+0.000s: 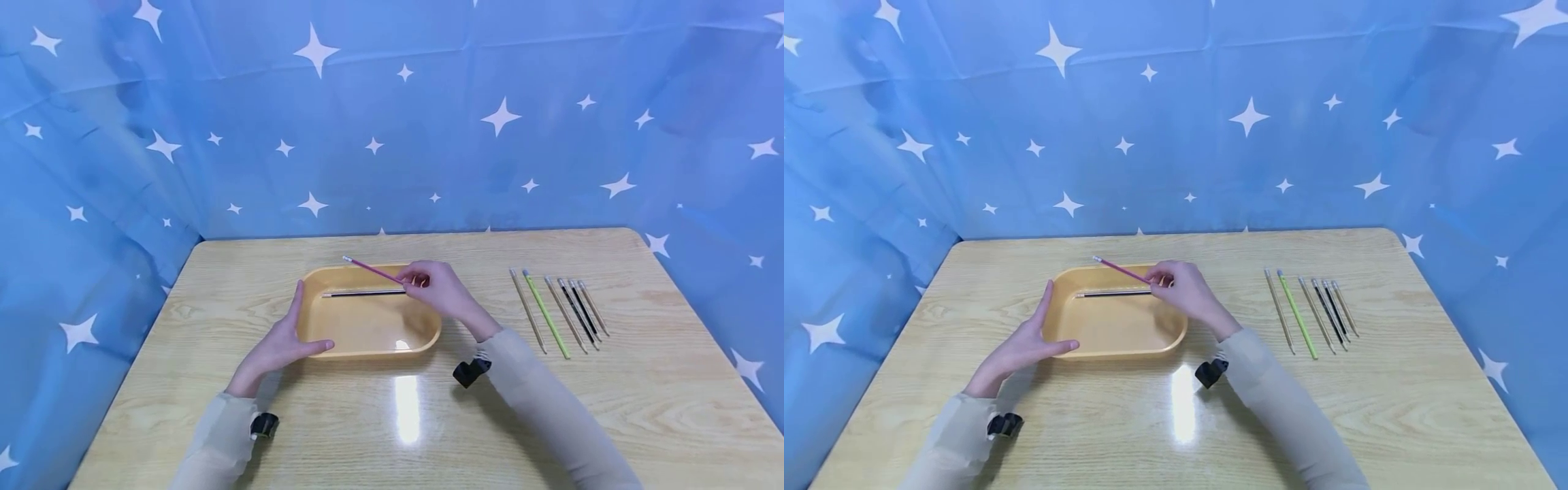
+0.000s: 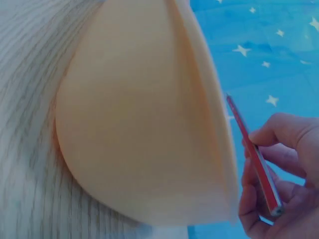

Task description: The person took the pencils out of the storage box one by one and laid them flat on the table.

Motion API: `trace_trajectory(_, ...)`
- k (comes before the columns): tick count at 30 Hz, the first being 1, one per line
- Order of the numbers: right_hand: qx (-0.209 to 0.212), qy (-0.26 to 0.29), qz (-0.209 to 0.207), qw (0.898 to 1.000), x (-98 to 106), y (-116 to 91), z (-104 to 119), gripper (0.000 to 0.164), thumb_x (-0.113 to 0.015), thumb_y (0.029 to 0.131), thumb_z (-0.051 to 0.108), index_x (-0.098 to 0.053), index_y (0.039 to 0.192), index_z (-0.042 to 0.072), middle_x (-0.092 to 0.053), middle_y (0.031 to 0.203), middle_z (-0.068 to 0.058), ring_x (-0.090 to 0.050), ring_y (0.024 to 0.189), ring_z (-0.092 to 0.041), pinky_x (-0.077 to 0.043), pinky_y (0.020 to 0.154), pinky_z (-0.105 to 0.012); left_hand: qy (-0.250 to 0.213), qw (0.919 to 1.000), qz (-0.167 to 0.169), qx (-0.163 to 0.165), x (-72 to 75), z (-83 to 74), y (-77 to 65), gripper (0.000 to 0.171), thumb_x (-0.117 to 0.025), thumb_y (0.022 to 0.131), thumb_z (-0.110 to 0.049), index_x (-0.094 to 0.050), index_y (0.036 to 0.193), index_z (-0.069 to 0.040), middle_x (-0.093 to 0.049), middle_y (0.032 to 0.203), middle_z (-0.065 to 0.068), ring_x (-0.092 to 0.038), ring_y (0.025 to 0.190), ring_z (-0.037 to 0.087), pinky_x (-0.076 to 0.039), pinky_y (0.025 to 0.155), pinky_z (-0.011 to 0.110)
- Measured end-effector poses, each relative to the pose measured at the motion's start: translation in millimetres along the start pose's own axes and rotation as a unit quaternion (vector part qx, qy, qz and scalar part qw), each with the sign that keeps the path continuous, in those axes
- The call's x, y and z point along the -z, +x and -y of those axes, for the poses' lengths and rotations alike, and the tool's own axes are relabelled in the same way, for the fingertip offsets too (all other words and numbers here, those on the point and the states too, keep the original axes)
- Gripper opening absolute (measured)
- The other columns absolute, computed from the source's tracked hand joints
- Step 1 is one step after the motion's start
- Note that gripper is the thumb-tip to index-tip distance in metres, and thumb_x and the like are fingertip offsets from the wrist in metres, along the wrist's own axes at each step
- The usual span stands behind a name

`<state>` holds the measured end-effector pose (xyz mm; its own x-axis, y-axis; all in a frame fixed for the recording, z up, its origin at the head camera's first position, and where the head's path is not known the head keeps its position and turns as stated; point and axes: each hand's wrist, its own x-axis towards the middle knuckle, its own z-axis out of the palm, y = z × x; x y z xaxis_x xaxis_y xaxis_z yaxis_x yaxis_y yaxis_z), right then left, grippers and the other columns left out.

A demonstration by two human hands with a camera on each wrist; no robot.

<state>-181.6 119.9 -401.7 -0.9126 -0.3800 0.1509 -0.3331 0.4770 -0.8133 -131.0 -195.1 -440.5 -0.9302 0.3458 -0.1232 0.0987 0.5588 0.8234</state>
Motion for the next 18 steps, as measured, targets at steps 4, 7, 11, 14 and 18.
trace_trajectory(4, -0.007, -0.003, -0.013, 1.000, 7.1, -6.6, -1.2, 0.017, -0.064, 0.088, 0.004, -0.074, 0.101, 0.004, -0.066, 0.083, -0.001, -0.056, 0.071, -0.018, -0.047, 0.062, -0.030, 0.001, 1.0000, -0.002, 0.004, 0.7, 0.2, -2.1, 0.124, -0.080, 0.079, -0.035, 0.016, 0.153, -0.012, -0.004, 0.157, 0.026, -0.023, 0.137, 0.047, -0.023, 0.107, 0.059)
trace_trajectory(7, -0.015, 0.002, -0.025, 1.000, 12.5, -12.1, -3.2, 0.018, -0.064, 0.088, 0.004, -0.074, 0.102, 0.003, -0.067, 0.084, -0.003, -0.057, 0.071, -0.018, -0.047, 0.061, -0.030, -0.001, 1.0000, -0.004, 0.003, 0.6, -0.7, -3.0, 0.123, -0.081, 0.078, -0.033, 0.015, 0.153, -0.011, -0.006, 0.156, 0.026, -0.024, 0.136, 0.047, -0.023, 0.107, 0.059)
trace_trajectory(11, -0.027, 0.009, -0.047, 0.999, 21.4, -21.0, -6.7, 0.019, -0.063, 0.088, 0.003, -0.074, 0.103, 0.002, -0.069, 0.089, -0.006, -0.058, 0.072, -0.019, -0.047, 0.061, -0.029, -0.004, 1.0000, -0.002, 0.001, 0.4, -3.2, -2.6, 0.123, -0.081, 0.079, -0.030, 0.014, 0.153, -0.011, -0.005, 0.157, 0.026, -0.024, 0.136, 0.047, -0.023, 0.107, 0.059)
trace_trajectory(14, -0.038, 0.014, -0.062, 0.997, 29.3, -28.1, -11.7, 0.018, -0.063, 0.089, 0.002, -0.073, 0.104, 0.002, -0.069, 0.093, -0.008, -0.058, 0.073, -0.020, -0.047, 0.061, -0.028, -0.006, 1.0000, 0.000, 0.004, 0.3, -4.8, -2.0, 0.123, -0.081, 0.078, -0.029, 0.015, 0.153, -0.011, -0.005, 0.157, 0.025, -0.024, 0.136, 0.047, -0.024, 0.106, 0.059)
trace_trajectory(18, -0.057, 0.019, -0.080, 0.995, 39.3, -38.0, -21.5, 0.018, -0.064, 0.089, 0.002, -0.073, 0.105, 0.001, -0.069, 0.092, -0.010, -0.057, 0.074, -0.021, -0.047, 0.061, -0.026, -0.006, 0.9999, 0.002, 0.012, -0.1, -4.8, -1.7, 0.124, -0.081, 0.078, -0.031, 0.016, 0.153, -0.013, -0.005, 0.157, 0.025, -0.024, 0.136, 0.047, -0.024, 0.106, 0.059)
